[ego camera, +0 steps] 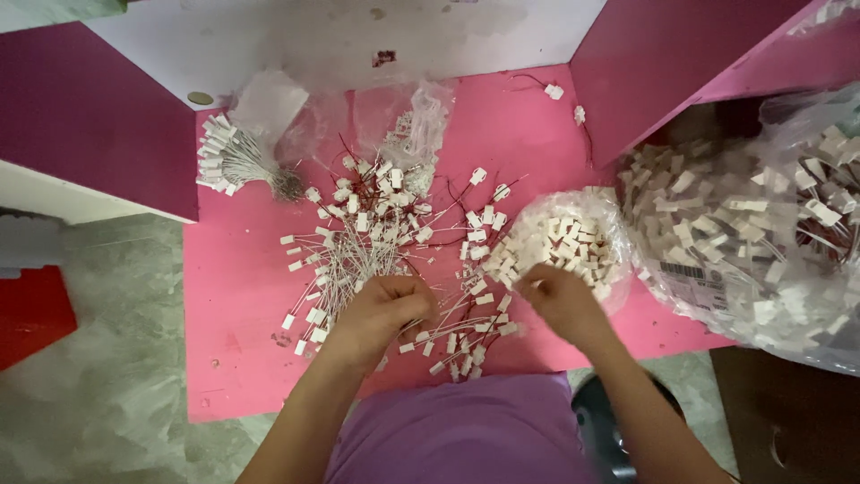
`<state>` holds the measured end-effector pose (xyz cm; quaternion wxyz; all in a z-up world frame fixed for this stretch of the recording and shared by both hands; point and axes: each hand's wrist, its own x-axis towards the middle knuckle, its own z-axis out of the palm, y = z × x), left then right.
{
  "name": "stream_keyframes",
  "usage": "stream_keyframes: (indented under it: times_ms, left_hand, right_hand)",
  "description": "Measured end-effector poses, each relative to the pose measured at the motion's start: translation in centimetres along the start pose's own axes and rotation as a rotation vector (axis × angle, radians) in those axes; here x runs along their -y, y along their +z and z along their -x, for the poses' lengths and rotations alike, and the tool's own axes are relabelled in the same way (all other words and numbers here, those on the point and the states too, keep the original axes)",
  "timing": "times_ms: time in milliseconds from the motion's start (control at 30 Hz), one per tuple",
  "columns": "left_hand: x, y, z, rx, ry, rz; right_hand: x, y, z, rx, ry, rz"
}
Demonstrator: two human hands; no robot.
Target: The person repeatedly picks small white plastic connectors and thin wires from a pink work surface, joins them by hand, and places the assembled units back on the table. The process is continuous and repetitive throughout the clip.
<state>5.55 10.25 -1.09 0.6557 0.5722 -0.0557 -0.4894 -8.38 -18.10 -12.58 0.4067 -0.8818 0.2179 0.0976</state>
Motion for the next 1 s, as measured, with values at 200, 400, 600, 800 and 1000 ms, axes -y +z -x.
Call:
stream_keyframes:
  times_ms: [200,400,600,800,1000]
  left_hand:
    - [0.3,0.4,0.3,-0.042,-0.059,-0.001]
    - [0.6,0.7,0.5,-0.078,-0.100,-0.039]
    - [1.3,0.7,-0.3,-0.028,-0.093,-0.053]
    - [1.8,2.4,-1.7,0.062,-0.122,-0.182]
    - [2.0,2.9,-2.6,0.045,0.010,-0.191]
  right_hand:
    - [2.6,1.6,0.6,0.174,-0.137,0.474]
    - [1.4,2.3,0.6,0.243,-0.139,0.577]
    - [6.6,-2.0,2.1,0.328,0.206,-0.192]
    - [7.2,-3.2,2.6,0.318,0.255,-0.725]
    - [10.1,-4.1,3.7,0.303,0.100,-0.998]
